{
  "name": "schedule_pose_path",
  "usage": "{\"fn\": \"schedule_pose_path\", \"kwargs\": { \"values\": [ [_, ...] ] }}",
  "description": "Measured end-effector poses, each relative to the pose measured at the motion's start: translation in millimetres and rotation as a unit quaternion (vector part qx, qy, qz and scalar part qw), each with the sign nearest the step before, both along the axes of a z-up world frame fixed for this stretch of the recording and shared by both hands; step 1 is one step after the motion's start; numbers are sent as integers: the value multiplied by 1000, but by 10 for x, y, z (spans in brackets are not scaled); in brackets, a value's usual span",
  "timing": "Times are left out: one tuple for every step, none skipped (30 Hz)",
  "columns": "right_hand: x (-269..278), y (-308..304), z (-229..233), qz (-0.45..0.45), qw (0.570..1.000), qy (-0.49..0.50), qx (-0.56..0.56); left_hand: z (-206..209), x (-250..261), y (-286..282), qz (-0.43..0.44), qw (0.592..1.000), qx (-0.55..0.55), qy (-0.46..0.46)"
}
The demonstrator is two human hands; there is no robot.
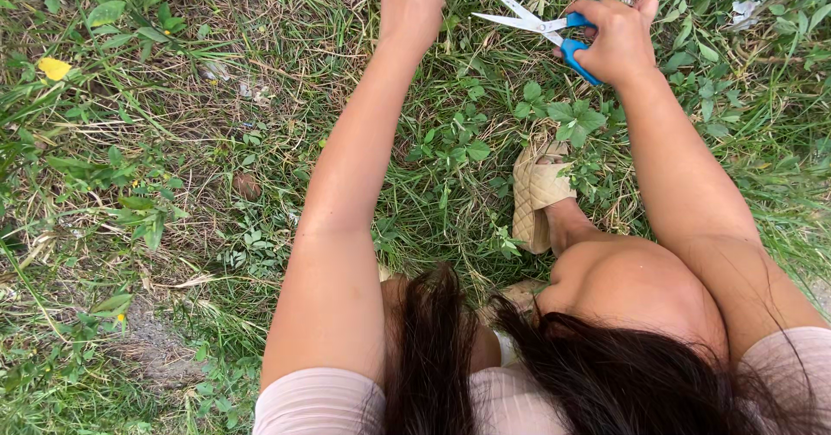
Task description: The person cuts small plants and stems from the ground using a pair of scissors. They hold the stems with one hand while cutting with the other.
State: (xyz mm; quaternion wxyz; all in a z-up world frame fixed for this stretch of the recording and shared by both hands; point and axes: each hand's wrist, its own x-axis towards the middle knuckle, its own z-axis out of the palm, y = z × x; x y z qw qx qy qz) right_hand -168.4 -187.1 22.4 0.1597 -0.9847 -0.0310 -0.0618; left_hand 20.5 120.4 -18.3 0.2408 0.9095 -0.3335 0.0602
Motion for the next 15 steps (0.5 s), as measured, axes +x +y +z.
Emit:
{"fn": "schedule_pose_path", "kwargs": {
  "values": [
    [-12, -21, -19, -1, 1000, 5, -2, -25, -67, -55, -22, 1000, -12, -3],
    [-11, -42, -43, -2, 1000, 10, -4, -44, -135, -113, -43, 999, -24, -7],
    [-3, -71, -65, -1, 1000, 4, -21, -57, -180, -170, -65, 997, -36, -11],
    [-7, -108, -85, 0, 999, 0, -38, -71, -207, -223, -65, 996, -49, -37],
    [-22, -140, -101, 2, 999, -4, -54, -85, -215, -279, -65, 994, -61, -64],
    [-34, -178, -101, 1, 998, 3, -55, -98, -202, -342, -65, 991, -74, -92],
    [-54, -207, -95, 1, 998, 10, -56, -122, -211, -398, -64, 996, -31, -62],
    [-66, -227, -88, -1, 998, 16, -57, -154, -225, -457, -63, 998, 11, -31],
    [-74, -232, -83, -4, 998, 18, -56, -195, -231, -502, -62, 997, 53, 0],
    [-85, -233, -76, -8, 998, 20, -55, -243, -230, -536, -56, 996, 65, -4],
    [-85, -234, -69, -11, 998, 22, -54, -293, -222, -564, -50, 996, 77, -9],
    [-83, -225, -71, -13, 998, 29, -49, -341, -205, -582, -44, 995, 89, -12],
    [-76, -213, -79, -15, 998, 36, -44, -378, -167, -596, -39, 996, 74, -18],
    [-79, -185, -101, -18, 998, 44, -38, -412, -134, -589, -34, 997, 61, -23],
    [-65, -160, -127, -19, 998, 47, -29, -438, -107, -578, -29, 998, 47, -28]
  ]
}}
